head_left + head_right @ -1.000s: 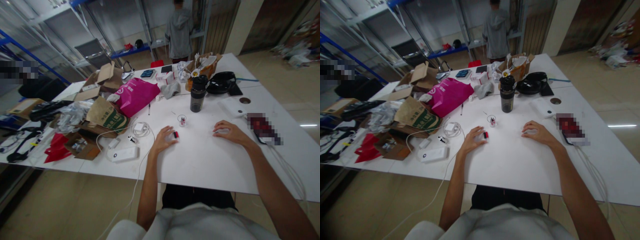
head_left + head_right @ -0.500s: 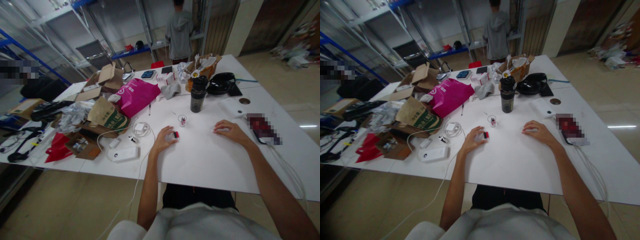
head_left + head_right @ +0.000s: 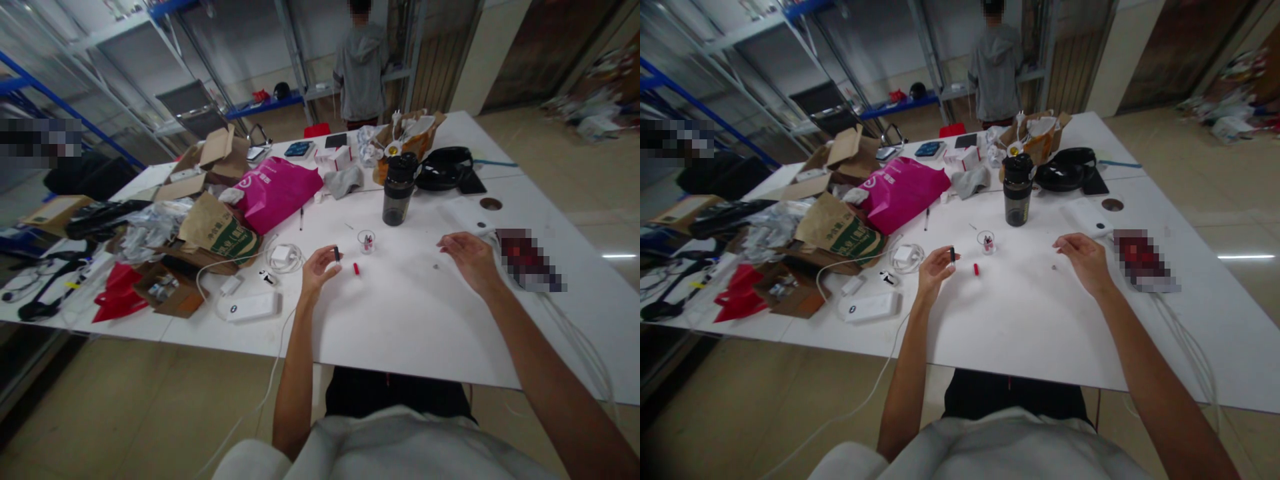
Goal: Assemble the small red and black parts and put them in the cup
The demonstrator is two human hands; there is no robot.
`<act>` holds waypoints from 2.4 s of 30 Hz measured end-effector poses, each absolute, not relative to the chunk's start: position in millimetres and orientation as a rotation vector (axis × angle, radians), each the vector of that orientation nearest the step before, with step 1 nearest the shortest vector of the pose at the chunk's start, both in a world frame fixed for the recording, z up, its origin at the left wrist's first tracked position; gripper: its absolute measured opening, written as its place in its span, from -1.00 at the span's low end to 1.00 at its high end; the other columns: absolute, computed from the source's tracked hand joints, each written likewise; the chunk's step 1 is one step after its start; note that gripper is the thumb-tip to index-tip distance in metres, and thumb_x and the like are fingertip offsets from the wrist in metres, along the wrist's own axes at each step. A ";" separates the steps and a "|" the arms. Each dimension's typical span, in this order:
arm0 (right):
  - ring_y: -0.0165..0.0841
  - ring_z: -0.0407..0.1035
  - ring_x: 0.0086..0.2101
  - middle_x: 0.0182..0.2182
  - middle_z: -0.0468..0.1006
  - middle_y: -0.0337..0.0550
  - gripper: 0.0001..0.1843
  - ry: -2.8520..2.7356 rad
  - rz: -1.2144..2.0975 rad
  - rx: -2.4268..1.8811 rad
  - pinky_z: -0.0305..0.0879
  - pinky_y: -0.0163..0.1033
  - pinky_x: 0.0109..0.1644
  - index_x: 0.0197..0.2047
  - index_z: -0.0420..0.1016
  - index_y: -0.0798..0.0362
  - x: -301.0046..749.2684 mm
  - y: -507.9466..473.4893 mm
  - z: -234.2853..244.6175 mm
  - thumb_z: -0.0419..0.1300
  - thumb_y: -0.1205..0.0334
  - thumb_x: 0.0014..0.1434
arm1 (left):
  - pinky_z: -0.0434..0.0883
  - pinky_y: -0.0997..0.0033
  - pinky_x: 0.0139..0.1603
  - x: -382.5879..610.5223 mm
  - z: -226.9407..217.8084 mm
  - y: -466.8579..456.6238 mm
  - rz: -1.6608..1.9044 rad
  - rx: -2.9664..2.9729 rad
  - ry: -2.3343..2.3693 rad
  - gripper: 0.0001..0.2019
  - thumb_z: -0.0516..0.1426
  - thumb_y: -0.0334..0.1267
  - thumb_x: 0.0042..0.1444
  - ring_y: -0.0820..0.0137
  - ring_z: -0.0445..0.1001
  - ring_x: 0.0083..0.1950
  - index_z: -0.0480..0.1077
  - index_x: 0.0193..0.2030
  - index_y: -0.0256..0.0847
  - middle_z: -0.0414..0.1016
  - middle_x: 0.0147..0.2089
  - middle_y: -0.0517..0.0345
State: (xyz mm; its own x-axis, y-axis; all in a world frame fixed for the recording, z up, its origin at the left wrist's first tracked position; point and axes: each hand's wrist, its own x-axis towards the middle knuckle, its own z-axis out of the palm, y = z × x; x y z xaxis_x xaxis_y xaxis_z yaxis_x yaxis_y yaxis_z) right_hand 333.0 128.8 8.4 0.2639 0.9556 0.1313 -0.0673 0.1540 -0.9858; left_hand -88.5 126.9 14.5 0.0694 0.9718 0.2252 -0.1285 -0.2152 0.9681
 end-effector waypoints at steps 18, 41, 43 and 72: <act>-0.24 0.73 -0.10 -0.10 0.82 -0.18 -0.58 -0.820 1.090 -1.053 0.73 -0.10 -0.06 -0.23 0.67 -0.17 316.8 135.3 -2.8 0.68 -0.21 0.15 | 0.65 0.22 0.11 -77.7 17.9 125.5 1.382 1.029 0.938 -0.40 0.65 0.06 0.07 0.37 0.70 -0.17 0.80 0.17 -0.21 0.81 -0.10 0.02; -0.06 0.72 0.13 0.06 0.82 -0.08 -0.84 -1.433 0.531 -0.553 0.71 0.23 0.39 -0.05 0.87 -0.19 205.8 172.7 210.7 0.63 0.03 0.36 | 0.59 0.28 -0.07 -47.8 220.7 198.1 1.549 1.910 0.632 -0.75 0.58 0.00 0.28 0.33 0.66 -0.16 0.87 0.02 0.01 0.78 -0.18 0.04; -0.06 0.72 0.14 0.07 0.82 -0.09 -0.84 -1.439 0.484 -0.527 0.73 0.21 0.37 -0.02 0.87 -0.20 204.3 176.5 211.2 0.62 0.06 0.37 | 0.60 0.29 -0.09 -50.6 224.7 196.1 1.564 1.927 0.625 -0.77 0.59 -0.05 0.28 0.34 0.67 -0.16 0.87 0.02 0.00 0.80 -0.16 0.02; -0.16 0.77 -0.12 -0.09 0.87 -0.24 -0.89 -1.738 0.294 -0.745 0.75 -0.01 0.06 0.01 0.85 -0.21 211.6 176.2 196.4 0.54 0.16 0.44 | 0.75 0.07 0.00 -68.2 226.0 188.5 1.483 2.281 0.808 -0.72 0.51 0.08 0.37 0.21 0.75 -0.07 0.82 0.13 0.12 0.82 -0.02 0.00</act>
